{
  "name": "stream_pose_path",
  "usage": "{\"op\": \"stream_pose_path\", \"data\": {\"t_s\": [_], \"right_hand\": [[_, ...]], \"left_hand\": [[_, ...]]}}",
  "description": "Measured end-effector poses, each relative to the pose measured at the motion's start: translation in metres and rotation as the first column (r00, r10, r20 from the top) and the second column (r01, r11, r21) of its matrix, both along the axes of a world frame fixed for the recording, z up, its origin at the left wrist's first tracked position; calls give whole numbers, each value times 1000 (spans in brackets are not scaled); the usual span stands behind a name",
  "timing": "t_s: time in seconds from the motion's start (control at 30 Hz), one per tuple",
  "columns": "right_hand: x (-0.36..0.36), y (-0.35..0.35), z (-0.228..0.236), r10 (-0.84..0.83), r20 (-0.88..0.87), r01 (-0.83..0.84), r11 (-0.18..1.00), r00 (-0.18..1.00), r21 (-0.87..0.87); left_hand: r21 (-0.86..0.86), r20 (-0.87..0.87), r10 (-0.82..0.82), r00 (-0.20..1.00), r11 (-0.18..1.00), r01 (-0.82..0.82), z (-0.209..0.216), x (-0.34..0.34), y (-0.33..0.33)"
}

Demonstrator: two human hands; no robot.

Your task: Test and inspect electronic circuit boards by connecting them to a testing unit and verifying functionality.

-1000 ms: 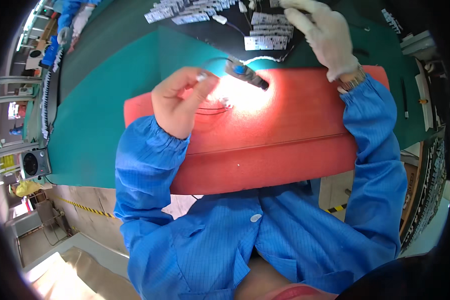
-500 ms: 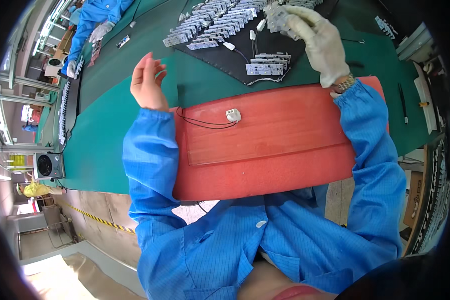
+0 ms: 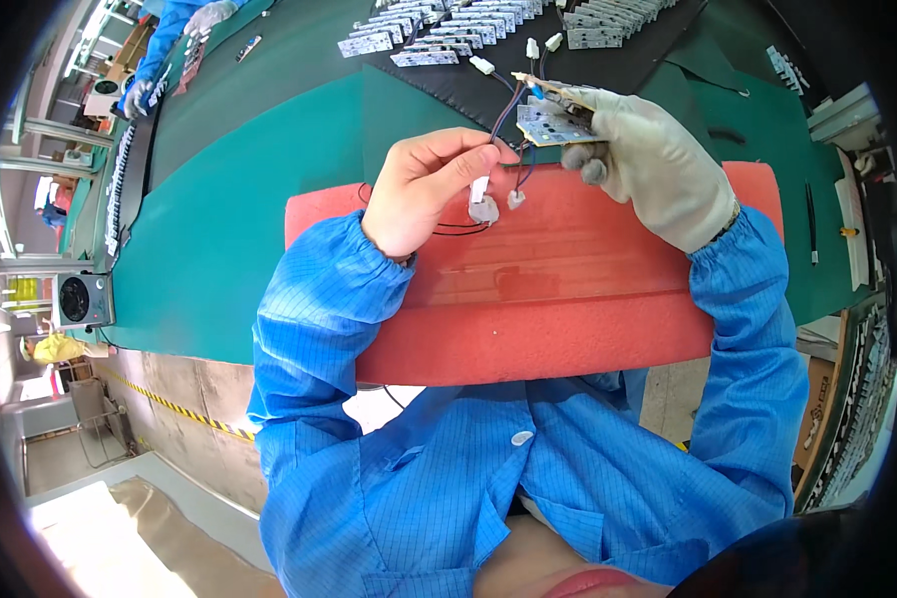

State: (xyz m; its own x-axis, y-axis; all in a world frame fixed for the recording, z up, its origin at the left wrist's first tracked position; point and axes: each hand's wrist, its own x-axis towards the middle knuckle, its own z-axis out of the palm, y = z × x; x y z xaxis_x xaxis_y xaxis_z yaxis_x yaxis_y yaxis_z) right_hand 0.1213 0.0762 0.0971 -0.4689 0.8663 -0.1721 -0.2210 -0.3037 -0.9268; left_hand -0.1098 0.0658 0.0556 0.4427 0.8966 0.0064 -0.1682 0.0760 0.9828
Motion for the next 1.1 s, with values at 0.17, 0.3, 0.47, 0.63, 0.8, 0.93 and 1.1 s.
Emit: {"op": "stream_pose_path", "data": {"t_s": [0.17,0.3,0.47,0.63,0.8,0.93,1.1], "right_hand": [[6,-3,-5,-13,72,18,997,997,-77],[16,-3,-1,127,227,-143,988,966,57],[16,-8,9,45,383,-156,952,923,264],[21,-6,7,-34,524,-110,964,851,240],[21,-4,-2,-132,508,-93,914,851,394],[23,-4,-3,-161,521,-82,907,838,412],[40,5,-23,-127,573,-419,558,810,716]], "left_hand": [[360,-290,226,930,926,-113,-1,2,-10],[289,-246,264,933,938,-189,-3,0,-16],[712,-311,496,811,687,-147,-8,0,-22],[692,-286,486,826,701,-173,-11,-3,-26],[694,-288,510,811,694,-190,-14,-4,-27],[706,-439,438,784,708,-1,-5,-9,-27],[704,-420,447,790,710,-27,-4,-5,-26]]}}
